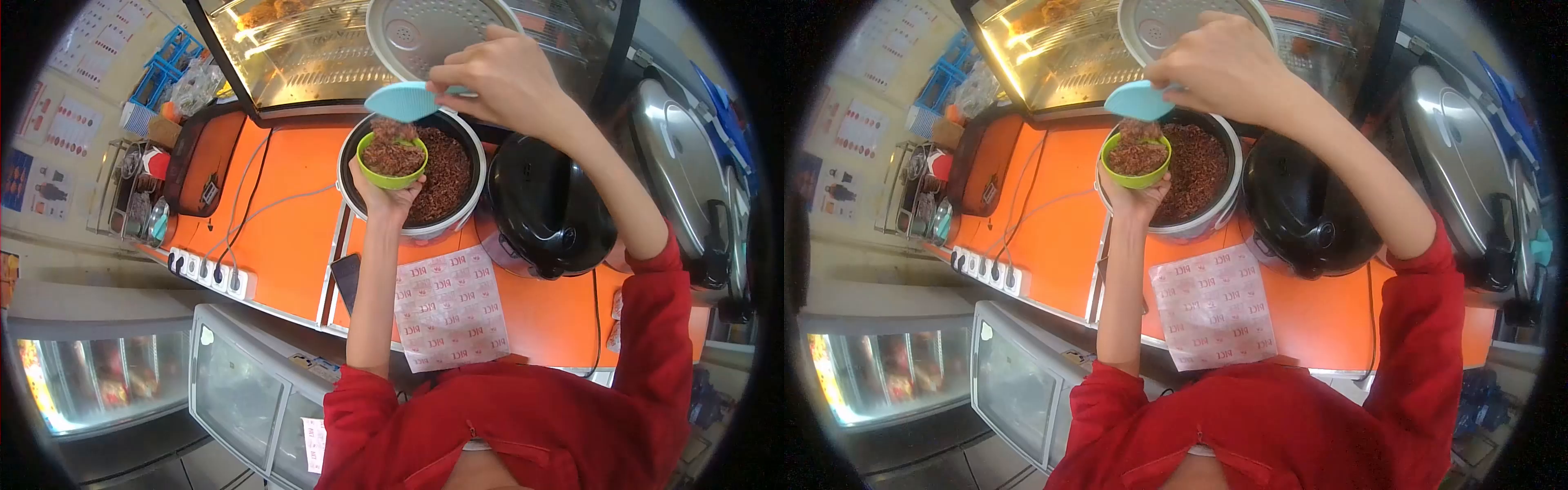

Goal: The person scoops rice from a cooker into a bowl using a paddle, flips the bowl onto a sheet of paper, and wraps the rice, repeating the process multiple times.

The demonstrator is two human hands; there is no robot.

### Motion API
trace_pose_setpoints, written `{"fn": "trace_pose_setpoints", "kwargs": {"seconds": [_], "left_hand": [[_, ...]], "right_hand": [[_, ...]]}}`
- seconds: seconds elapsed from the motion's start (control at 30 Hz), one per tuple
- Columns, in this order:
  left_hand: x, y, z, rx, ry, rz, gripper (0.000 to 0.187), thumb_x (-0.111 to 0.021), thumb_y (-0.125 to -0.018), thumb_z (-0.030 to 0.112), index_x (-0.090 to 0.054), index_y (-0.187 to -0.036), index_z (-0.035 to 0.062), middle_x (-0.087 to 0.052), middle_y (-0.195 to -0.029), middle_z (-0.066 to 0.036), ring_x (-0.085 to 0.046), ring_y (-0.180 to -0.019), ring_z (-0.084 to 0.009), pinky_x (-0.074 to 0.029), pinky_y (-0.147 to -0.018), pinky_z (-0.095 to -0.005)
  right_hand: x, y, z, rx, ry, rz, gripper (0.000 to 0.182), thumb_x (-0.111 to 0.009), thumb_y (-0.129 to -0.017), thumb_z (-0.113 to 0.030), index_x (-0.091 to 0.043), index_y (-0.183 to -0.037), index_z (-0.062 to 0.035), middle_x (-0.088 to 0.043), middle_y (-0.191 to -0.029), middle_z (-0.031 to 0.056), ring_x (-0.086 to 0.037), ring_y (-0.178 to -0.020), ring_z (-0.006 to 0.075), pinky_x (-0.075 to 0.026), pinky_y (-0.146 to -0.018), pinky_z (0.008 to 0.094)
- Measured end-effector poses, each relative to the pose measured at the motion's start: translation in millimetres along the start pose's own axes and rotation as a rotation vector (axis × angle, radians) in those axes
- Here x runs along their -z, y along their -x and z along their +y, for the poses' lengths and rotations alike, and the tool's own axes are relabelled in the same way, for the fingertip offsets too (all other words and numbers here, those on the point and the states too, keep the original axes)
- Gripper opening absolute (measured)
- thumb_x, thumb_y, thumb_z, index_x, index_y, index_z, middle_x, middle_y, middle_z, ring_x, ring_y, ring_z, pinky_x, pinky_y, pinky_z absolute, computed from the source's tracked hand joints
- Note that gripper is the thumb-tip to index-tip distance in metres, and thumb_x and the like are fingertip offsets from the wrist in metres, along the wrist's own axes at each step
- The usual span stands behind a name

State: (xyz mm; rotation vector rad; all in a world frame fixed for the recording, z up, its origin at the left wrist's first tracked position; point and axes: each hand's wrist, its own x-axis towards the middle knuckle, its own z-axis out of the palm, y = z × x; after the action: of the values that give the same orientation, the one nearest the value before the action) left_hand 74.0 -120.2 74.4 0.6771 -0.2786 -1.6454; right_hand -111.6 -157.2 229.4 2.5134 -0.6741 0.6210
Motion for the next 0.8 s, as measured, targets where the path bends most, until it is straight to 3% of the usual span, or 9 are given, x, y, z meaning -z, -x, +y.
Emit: {"fn": "trace_pose_setpoints", "kwargs": {"seconds": [0.1,0.17,0.33,0.43,0.5,0.57,0.63,0.73,0.8], "left_hand": [[0.4,-0.5,-3.1,0.028,-0.01,-0.046,0.058,-0.031,-0.083,0.058,-0.053,-0.111,0.0128,-0.062,-0.095,-0.01,-0.061,-0.073,-0.0249,-0.051,-0.051,-0.0347],[-10.2,2.4,-4.0,0.005,0.007,0.032,0.058,-0.031,-0.083,0.058,-0.055,-0.109,0.0126,-0.063,-0.095,-0.01,-0.061,-0.072,-0.0249,-0.051,-0.052,-0.0349],[-11.3,1.2,-2.3,-0.025,0.057,0.052,0.058,-0.032,-0.083,0.06,-0.056,-0.106,0.013,-0.063,-0.095,-0.008,-0.061,-0.074,-0.0239,-0.048,-0.053,-0.0333],[-2.6,-5.3,-5.3,-0.039,0.129,-0.011,0.058,-0.031,-0.086,0.062,-0.057,-0.111,0.0169,-0.06,-0.11,-0.007,-0.06,-0.095,-0.0219,-0.053,-0.066,-0.0339],[0.5,-5.3,-2.7,0.012,0.105,-0.094,0.059,-0.03,-0.086,0.062,-0.055,-0.112,0.0155,-0.061,-0.107,-0.008,-0.061,-0.085,-0.025,-0.051,-0.059,-0.0326],[-5.1,-1.1,-2.7,0.018,0.012,-0.009,0.061,-0.029,-0.083,0.06,-0.053,-0.111,0.0122,-0.062,-0.093,-0.01,-0.059,-0.062,-0.0279,-0.045,-0.047,-0.0296],[-5.7,-2.7,0.2,-0.006,0.0,0.018,0.061,-0.029,-0.083,0.06,-0.052,-0.112,0.0115,-0.062,-0.092,-0.011,-0.059,-0.06,-0.0287,-0.044,-0.046,-0.0294],[-8.9,-2.1,2.5,-0.013,0.03,-0.098,0.062,-0.029,-0.084,0.061,-0.051,-0.115,0.012,-0.062,-0.09,-0.012,-0.059,-0.062,-0.029,-0.045,-0.046,-0.029],[-13.6,2.9,5.3,-0.027,0.029,-0.036,0.061,-0.03,-0.084,0.061,-0.052,-0.112,0.011,-0.061,-0.091,-0.013,-0.057,-0.063,-0.0291,-0.042,-0.046,-0.0285]], "right_hand": [[-11.5,3.7,-6.0,-0.001,0.099,-0.061,0.008,-0.064,-0.076,-0.023,-0.062,-0.082,-0.0182,-0.06,-0.069,-0.0029,-0.062,-0.07,0.014,-0.041,-0.066,0.029],[-17.5,11.3,-25.8,0.108,0.179,-0.055,0.011,-0.061,-0.074,-0.02,-0.061,-0.084,-0.0177,-0.056,-0.068,-0.003,-0.06,-0.068,0.0129,-0.04,-0.066,0.0278],[-3.1,26.7,-64.6,0.117,0.284,0.073,0.005,-0.057,-0.073,-0.017,-0.056,-0.077,-0.0149,-0.046,-0.065,-0.0061,-0.052,-0.061,0.0079,-0.039,-0.063,0.0243],[-27.9,32.5,-66.8,0.105,0.236,0.061,0.005,-0.057,-0.074,-0.018,-0.057,-0.078,-0.0155,-0.046,-0.064,-0.0054,-0.053,-0.061,0.0088,-0.04,-0.062,0.025],[-28.6,26.2,-43.0,0.042,0.055,0.031,0.004,-0.059,-0.076,-0.021,-0.06,-0.077,-0.0174,-0.056,-0.067,-0.0042,-0.059,-0.065,0.0101,-0.041,-0.06,0.0278],[-7.3,17.1,-22.7,-0.112,0.018,-0.019,0.006,-0.064,-0.076,-0.025,-0.063,-0.078,-0.0191,-0.063,-0.07,-0.0048,-0.06,-0.065,0.0119,-0.041,-0.06,0.0285],[3.3,13.6,-21.6,-0.133,-0.067,0.075,0.011,-0.069,-0.074,-0.03,-0.066,-0.079,-0.0209,-0.065,-0.071,-0.0046,-0.06,-0.063,0.0148,-0.041,-0.059,0.0282],[-7.4,18.2,-45.6,-0.196,-0.107,-0.035,0.01,-0.065,-0.075,-0.03,-0.066,-0.079,-0.0205,-0.065,-0.071,0.0002,-0.063,-0.065,0.0206,-0.047,-0.064,0.0338],[-5.4,16.5,-31.9,-0.264,-0.155,-0.034,0.014,-0.067,-0.075,-0.033,-0.067,-0.081,-0.0205,-0.066,-0.073,0.0015,-0.063,-0.066,0.0221,-0.048,-0.064,0.0346]]}}
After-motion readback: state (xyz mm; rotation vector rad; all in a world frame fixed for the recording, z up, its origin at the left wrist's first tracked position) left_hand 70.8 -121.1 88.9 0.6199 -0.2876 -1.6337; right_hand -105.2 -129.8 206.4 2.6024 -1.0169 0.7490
